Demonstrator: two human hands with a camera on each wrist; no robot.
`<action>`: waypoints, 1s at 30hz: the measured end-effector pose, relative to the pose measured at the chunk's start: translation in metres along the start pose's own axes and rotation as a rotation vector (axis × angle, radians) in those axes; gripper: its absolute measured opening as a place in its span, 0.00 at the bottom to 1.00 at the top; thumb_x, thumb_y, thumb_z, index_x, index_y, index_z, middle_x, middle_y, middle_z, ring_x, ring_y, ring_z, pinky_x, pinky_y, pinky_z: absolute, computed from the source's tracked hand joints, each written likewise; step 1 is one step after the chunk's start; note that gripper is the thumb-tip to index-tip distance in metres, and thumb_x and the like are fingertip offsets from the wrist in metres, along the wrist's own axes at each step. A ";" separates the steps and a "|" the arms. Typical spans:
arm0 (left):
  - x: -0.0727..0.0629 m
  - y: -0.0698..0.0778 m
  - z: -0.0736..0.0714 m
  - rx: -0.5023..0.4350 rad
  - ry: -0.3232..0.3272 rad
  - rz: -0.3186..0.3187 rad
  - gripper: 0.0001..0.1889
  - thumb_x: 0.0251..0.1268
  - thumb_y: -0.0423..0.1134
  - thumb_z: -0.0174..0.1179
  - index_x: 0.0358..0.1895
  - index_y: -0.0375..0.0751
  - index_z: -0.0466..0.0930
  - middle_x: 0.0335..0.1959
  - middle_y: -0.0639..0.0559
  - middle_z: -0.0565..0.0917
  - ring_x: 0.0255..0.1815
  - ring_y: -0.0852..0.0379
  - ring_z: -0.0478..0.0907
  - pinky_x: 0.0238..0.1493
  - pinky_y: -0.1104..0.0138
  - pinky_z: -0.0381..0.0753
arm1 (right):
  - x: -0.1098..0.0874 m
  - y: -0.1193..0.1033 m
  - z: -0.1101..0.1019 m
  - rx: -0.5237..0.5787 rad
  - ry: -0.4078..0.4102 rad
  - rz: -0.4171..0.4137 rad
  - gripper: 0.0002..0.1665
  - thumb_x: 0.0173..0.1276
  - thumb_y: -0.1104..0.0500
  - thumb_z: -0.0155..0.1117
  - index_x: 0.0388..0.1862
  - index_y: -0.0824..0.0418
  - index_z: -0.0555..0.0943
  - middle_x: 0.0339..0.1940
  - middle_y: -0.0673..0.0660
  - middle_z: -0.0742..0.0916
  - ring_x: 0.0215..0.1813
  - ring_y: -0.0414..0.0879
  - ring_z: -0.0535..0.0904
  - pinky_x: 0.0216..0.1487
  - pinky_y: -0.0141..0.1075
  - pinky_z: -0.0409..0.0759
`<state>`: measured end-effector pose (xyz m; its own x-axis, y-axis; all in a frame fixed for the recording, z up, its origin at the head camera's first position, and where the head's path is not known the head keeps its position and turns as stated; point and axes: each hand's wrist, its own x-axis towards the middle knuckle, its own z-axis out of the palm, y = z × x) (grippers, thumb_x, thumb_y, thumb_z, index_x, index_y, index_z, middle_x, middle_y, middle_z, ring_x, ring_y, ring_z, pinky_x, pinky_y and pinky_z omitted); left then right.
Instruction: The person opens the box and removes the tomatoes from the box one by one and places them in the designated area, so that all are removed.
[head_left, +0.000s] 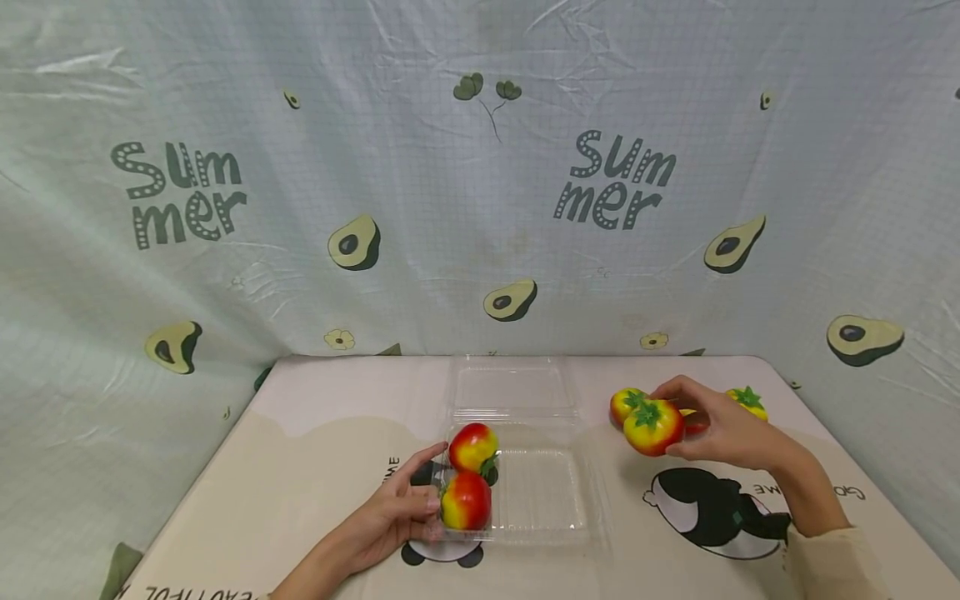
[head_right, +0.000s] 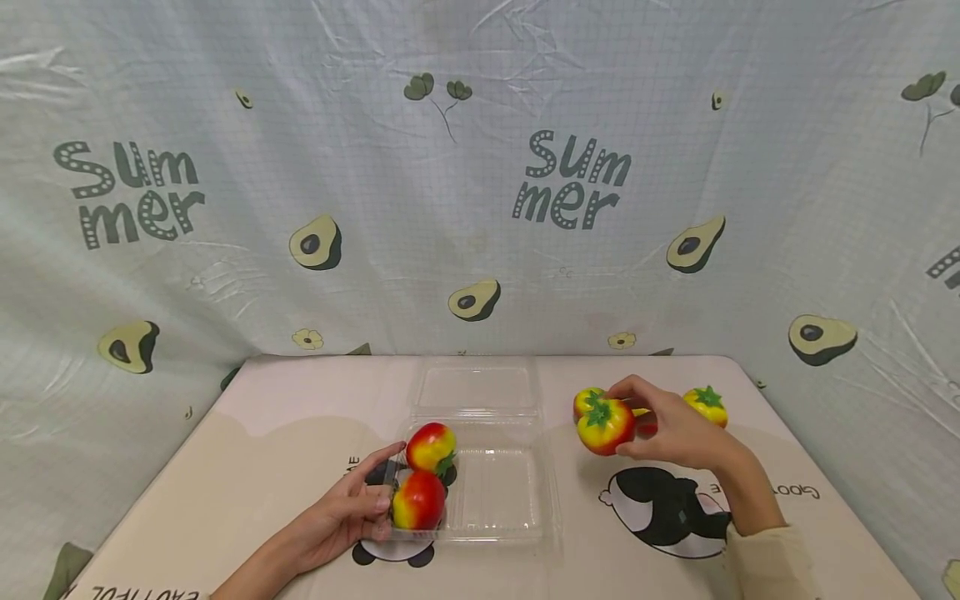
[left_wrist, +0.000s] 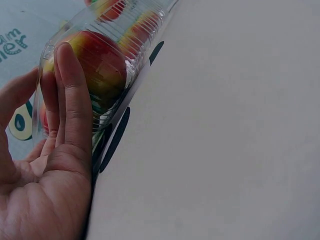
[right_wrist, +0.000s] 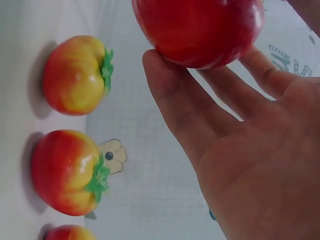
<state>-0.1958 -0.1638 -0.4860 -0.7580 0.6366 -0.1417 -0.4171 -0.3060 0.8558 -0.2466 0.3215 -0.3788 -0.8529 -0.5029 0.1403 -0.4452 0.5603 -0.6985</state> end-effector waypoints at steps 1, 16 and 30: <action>0.000 0.000 0.000 -0.001 0.000 0.000 0.46 0.76 0.28 0.53 0.84 0.54 0.33 0.37 0.54 0.84 0.33 0.57 0.89 0.46 0.68 0.90 | 0.000 0.001 0.000 -0.003 0.001 0.004 0.37 0.56 0.59 0.80 0.62 0.59 0.73 0.63 0.64 0.81 0.57 0.22 0.73 0.53 0.25 0.83; 0.000 0.000 0.000 0.000 -0.004 0.003 0.46 0.76 0.28 0.53 0.84 0.54 0.33 0.37 0.54 0.83 0.33 0.57 0.89 0.47 0.67 0.90 | -0.002 0.016 -0.005 -0.011 -0.006 0.028 0.38 0.56 0.58 0.79 0.64 0.63 0.72 0.64 0.66 0.80 0.55 0.23 0.75 0.51 0.27 0.85; 0.000 0.000 0.000 -0.001 -0.008 0.009 0.46 0.75 0.27 0.52 0.84 0.53 0.33 0.38 0.53 0.84 0.33 0.57 0.89 0.46 0.67 0.90 | -0.001 0.022 -0.003 -0.057 -0.061 0.095 0.42 0.56 0.56 0.79 0.68 0.64 0.73 0.65 0.67 0.79 0.60 0.56 0.78 0.51 0.26 0.83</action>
<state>-0.1955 -0.1639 -0.4862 -0.7577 0.6394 -0.1304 -0.4107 -0.3120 0.8567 -0.2564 0.3362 -0.3926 -0.8747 -0.4838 0.0310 -0.3793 0.6431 -0.6652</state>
